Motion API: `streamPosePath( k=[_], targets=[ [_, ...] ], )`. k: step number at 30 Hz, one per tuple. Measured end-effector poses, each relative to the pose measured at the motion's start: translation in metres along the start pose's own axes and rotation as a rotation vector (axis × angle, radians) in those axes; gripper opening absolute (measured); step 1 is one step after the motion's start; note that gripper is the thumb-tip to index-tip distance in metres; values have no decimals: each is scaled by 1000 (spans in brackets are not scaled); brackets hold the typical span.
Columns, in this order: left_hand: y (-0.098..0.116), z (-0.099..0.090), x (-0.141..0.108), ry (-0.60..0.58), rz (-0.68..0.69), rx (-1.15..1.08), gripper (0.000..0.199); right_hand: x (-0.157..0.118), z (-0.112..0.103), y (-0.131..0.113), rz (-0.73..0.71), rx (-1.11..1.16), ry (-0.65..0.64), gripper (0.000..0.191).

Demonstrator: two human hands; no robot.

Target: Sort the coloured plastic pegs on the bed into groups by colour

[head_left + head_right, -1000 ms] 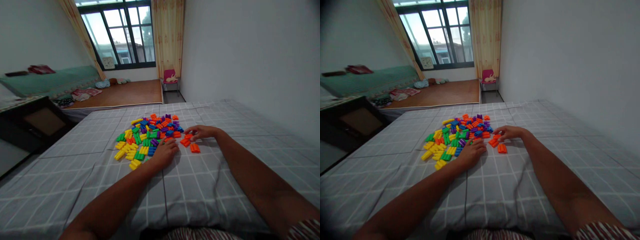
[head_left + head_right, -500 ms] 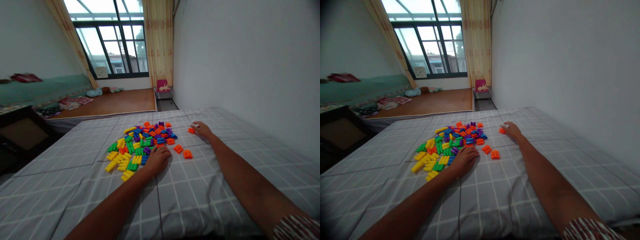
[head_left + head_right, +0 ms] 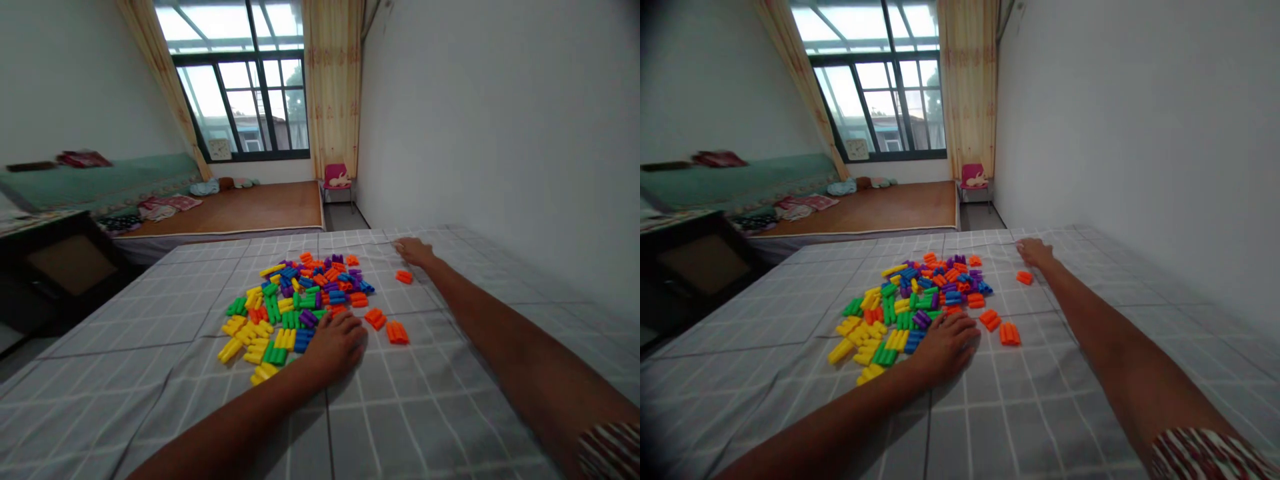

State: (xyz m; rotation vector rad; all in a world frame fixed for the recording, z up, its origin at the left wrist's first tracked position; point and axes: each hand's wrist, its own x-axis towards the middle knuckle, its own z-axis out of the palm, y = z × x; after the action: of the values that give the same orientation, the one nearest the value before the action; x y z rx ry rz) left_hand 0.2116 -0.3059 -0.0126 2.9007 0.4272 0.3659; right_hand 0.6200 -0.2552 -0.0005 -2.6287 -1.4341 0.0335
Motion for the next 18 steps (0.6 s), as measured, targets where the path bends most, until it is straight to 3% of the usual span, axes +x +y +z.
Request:
streamPosePath(
  k=[3, 7, 12, 15, 18],
  targets=[
    [2, 0, -3, 10, 2, 14, 32, 31, 14, -52, -189, 34, -49, 60],
    [2, 1, -5, 14, 10, 47, 32, 64, 46, -88, -157, -13, -179, 69],
    [3, 0, -5, 5, 25, 64, 35, 93, 60, -90, -98, -42, -182, 73],
    [3, 0, -4, 4, 24, 47, 35, 94, 44, -82, -241, 17, -191, 68],
    [3, 0, -4, -1, 36, 31, 34, 77, 19, -66, -335, 61, -156, 58]
  ],
)
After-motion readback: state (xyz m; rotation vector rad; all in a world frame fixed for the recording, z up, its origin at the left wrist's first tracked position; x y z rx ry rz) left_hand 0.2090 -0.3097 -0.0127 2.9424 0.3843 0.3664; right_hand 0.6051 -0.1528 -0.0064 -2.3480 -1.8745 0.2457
